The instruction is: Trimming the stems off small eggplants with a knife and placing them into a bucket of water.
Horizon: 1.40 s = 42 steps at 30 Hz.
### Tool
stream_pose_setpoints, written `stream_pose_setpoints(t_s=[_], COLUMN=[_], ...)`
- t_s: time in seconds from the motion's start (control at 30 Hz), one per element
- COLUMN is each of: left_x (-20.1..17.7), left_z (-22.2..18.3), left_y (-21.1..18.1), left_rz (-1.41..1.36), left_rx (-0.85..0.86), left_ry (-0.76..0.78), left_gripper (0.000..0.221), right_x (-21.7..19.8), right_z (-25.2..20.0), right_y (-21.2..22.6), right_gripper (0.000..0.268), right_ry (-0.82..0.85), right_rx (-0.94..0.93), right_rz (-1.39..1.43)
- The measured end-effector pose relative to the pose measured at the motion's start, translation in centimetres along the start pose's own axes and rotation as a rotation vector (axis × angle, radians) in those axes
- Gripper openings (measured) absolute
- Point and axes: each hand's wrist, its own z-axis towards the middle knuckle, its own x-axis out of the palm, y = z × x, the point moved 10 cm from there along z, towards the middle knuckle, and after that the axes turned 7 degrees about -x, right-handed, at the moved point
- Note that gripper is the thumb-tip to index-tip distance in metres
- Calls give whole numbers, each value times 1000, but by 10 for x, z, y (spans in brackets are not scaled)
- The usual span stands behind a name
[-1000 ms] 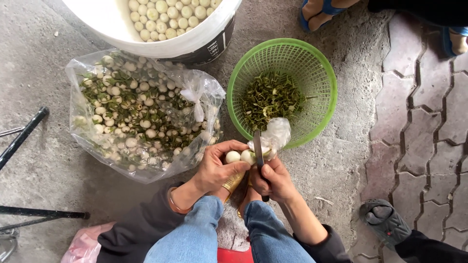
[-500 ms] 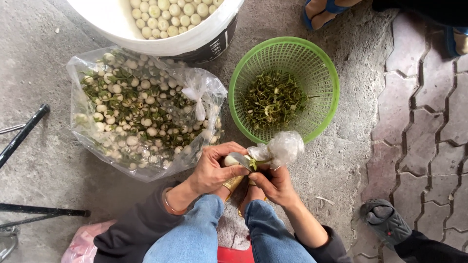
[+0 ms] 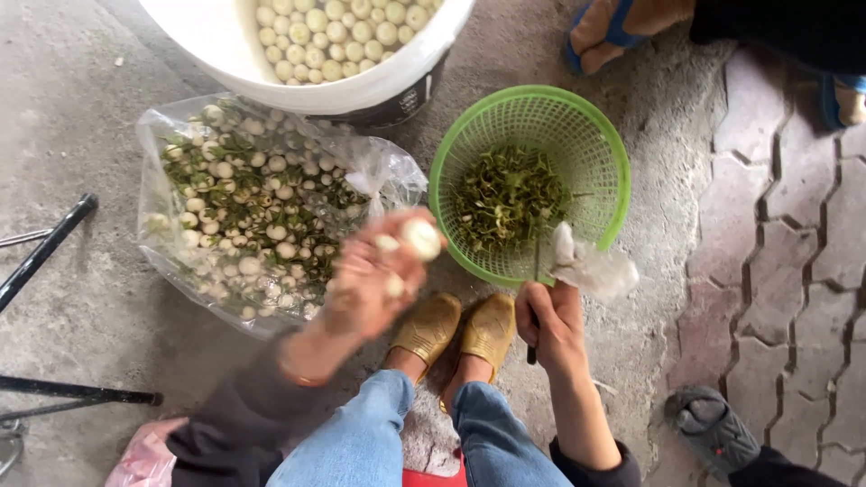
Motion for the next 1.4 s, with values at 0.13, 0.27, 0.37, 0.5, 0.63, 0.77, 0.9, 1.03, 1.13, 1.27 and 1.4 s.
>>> stream_pose_setpoints(t_s=[0.13,0.27,0.37,0.5,0.63,0.77,0.9,1.03,1.13,1.27,1.4], left_x=[109,32,24,-64,-238,-277,-249,-194,-122,-68,-59], left_z=[-60,-27,-78,-58,0,2,-14,-34,-32,-14,-20], left_y=[-197,-269,-216,-177,-150,-117,-96,-83,-61,29,59], left_rz=[1009,1685,1559,1788,1756,2212,2285,1792,987,244,255], left_rx=[1113,1346,1495,1188,379,742,553,500,454,34,-41], left_ry=[-251,-757,-606,-597,-851,-796,-716,-625,-315,-71,-71], left_gripper=[16,99,72,23,45,38,37,25,24,38,30], right_x=[-7,-8,-37,-25,-6,5,14,22,35,29,17], right_z=[-7,-11,-19,-18,-18,-11,-7,-18,-30,-53,-62], right_y=[-1,-7,-18,-23,-34,-41,-44,-61,-73,-106,-106], right_gripper=[58,39,18,30,28,45,46,65,72,30,43], right_ry=[-21,-83,-100,-100,-19,-16,-3,41,118,216,299], right_rx=[-2,104,60,89,97,167,114,212,275,362,263], right_rz=[-135,-253,-112,-68,-25,-77,4,-49,-99,-112,-25])
